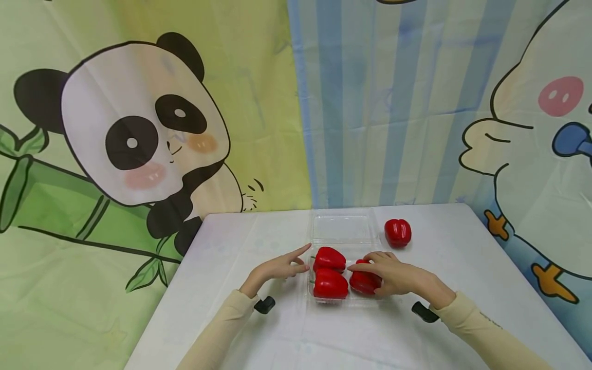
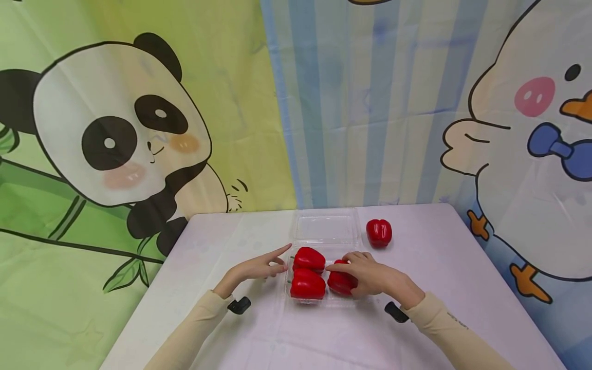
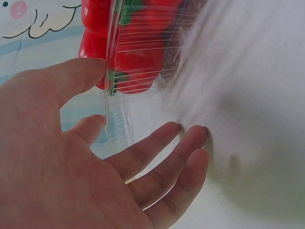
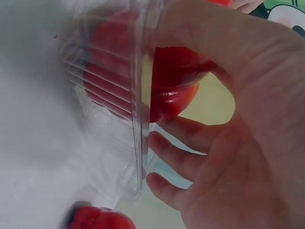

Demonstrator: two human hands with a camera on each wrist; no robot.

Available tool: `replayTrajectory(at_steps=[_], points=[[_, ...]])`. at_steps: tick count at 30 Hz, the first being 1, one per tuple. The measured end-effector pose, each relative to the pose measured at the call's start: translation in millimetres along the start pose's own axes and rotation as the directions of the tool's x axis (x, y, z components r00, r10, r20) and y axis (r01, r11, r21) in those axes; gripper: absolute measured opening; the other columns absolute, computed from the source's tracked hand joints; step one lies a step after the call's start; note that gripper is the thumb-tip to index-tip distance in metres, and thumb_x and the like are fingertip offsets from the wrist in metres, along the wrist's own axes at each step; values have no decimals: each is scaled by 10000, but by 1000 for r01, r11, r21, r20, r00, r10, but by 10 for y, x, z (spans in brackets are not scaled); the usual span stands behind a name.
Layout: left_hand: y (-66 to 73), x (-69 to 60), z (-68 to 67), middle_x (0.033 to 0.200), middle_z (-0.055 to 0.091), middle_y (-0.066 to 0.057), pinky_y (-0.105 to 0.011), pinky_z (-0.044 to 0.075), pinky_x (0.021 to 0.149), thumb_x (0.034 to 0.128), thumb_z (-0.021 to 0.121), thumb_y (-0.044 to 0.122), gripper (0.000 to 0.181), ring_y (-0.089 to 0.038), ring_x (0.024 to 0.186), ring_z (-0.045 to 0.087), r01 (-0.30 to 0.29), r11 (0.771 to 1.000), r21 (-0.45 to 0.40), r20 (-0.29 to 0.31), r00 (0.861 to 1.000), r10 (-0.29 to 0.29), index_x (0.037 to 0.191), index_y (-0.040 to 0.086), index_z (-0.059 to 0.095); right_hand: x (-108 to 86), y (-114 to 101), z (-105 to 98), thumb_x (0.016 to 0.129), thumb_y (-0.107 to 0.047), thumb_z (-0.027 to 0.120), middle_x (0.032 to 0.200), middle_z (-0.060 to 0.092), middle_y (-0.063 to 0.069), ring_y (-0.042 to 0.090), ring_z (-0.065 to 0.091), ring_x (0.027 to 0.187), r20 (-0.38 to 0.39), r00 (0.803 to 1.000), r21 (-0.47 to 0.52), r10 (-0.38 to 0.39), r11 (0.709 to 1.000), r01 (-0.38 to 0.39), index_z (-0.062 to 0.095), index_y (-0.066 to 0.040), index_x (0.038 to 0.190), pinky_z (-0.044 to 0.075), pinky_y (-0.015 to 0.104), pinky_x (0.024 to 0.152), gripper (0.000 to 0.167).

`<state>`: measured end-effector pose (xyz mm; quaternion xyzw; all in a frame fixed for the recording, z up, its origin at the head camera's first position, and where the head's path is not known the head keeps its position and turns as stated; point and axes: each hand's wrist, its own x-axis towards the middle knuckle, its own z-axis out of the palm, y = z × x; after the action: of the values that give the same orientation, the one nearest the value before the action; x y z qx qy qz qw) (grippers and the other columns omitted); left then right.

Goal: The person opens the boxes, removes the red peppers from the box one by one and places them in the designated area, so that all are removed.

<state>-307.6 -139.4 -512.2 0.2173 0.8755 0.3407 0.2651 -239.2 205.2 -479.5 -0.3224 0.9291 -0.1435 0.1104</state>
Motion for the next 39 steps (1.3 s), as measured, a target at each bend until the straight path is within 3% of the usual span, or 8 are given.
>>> replayTrajectory(at_steps=[22,39], points=[[-3,-3,-1,1422,548,-177,-430,556,827,1001,570,434,747,-287,1093,637,-16,1000,-5,10,1000,16,1621,297,178,-6,39,-1,714,-152,891,1299,549,40,253,467,1238,1,1000,3,-3,1000,3,518,-342,1449,477,541,966,845],[-21,23,-2,1428,546,-160,-419,556,831,998,564,453,754,-264,1137,616,-2,1000,-2,11,1000,2,1622,313,164,15,54,-36,693,-161,903,1328,538,54,279,453,1266,9,1000,33,18,999,-18,508,-386,1442,501,549,951,876]])
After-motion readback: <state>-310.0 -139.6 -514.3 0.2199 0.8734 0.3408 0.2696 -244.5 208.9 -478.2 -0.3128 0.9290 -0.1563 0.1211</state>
